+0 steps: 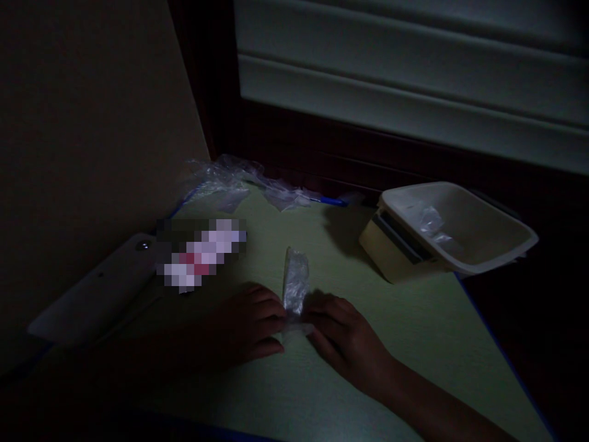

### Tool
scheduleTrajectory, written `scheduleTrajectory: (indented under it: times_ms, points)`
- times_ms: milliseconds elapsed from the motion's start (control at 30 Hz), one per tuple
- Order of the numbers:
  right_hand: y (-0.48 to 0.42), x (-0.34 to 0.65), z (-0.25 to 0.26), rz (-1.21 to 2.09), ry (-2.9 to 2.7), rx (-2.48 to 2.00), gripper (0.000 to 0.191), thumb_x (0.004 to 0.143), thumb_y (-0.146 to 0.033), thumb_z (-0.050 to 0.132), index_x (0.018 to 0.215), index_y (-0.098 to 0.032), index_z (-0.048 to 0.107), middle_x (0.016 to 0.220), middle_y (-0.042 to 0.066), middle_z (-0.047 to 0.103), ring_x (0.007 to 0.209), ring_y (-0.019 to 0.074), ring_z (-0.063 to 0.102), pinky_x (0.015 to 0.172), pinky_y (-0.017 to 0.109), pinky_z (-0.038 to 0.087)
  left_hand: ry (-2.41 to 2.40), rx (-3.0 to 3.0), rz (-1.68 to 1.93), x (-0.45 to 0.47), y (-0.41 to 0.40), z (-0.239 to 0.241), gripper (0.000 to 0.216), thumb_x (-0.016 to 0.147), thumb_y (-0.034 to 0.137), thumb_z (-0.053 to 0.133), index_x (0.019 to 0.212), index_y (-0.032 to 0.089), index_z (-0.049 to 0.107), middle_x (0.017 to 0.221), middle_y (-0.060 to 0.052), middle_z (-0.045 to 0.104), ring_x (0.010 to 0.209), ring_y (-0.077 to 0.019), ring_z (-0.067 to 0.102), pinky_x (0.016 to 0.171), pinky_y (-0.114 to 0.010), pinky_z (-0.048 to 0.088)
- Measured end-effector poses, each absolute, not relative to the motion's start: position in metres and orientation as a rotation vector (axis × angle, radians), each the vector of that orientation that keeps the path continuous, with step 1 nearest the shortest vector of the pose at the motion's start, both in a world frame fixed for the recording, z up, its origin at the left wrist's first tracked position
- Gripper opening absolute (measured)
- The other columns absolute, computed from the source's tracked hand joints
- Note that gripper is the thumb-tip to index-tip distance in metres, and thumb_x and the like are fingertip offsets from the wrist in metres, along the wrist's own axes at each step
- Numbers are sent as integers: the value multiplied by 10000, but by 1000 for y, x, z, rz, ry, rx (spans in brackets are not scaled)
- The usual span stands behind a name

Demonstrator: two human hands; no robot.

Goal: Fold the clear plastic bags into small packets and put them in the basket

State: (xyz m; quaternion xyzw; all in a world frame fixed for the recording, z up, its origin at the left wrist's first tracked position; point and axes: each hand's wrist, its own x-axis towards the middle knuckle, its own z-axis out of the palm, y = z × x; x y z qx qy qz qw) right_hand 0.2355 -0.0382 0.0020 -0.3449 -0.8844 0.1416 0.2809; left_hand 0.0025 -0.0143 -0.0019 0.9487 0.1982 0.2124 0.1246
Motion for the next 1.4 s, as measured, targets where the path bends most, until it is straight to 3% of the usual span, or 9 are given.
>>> scheduleTrajectory:
  times_ms: [233,433,600,767,867,1200,1300,1400]
  points:
    - [-37,231,-2,494,-2265,-1029,133,899,-191,512,806,-188,608,784,58,662,749,198,596,697,347,485,739,2544,719,10,-16,-3,157,937,141,489,827,139,601,884,-41,598,856,-180,514,803,-325,408]
    - [-38,229,-7,487,-2184,-1128,56,869,-162,509,895,-198,544,810,55,663,717,187,614,652,324,507,912,2466,807,17,-18,-7,201,926,140,444,771,138,573,865,-48,548,850,-196,465,793,-365,374]
    - [-42,228,-9,409,-2171,-1157,183,862,-158,540,1029,-175,467,857,80,645,736,194,614,620,311,528,1000,2453,871,19,-17,-14,230,918,160,463,707,142,551,810,-35,527,844,-200,444,790,-376,345]
    - [-43,227,-8,267,-2301,-1024,98,895,-153,508,978,-157,560,881,110,630,805,222,595,680,353,528,1053,2486,817,21,-18,-10,232,913,150,473,698,141,559,794,-33,525,831,-199,440,791,-379,343]
    - [-42,226,-7,195,-2378,-962,143,904,-123,489,942,-140,626,895,124,645,830,234,585,711,378,515,1061,2499,840,23,-17,-10,214,892,139,500,687,141,560,779,-31,522,829,-202,443,782,-376,345]
    - [-42,226,-5,71,-2453,-944,168,899,-146,508,876,-114,671,826,110,652,795,238,559,725,392,476,1151,2482,882,22,-5,-13,236,778,165,705,595,149,559,710,-2,542,786,-195,482,752,-370,358]
    - [-42,226,-3,33,-2450,-947,163,899,-159,518,860,-118,671,816,104,651,790,236,560,737,394,474,1142,2527,933,21,-5,-13,197,783,181,725,667,139,571,780,-23,563,793,-195,505,734,-352,399]
    - [-42,226,-2,-1,-2447,-954,178,905,-174,505,881,-123,674,861,110,664,828,245,568,771,403,475,909,2741,914,19,-5,-14,102,890,166,611,797,125,604,965,-73,617,991,-230,529,845,-369,438]
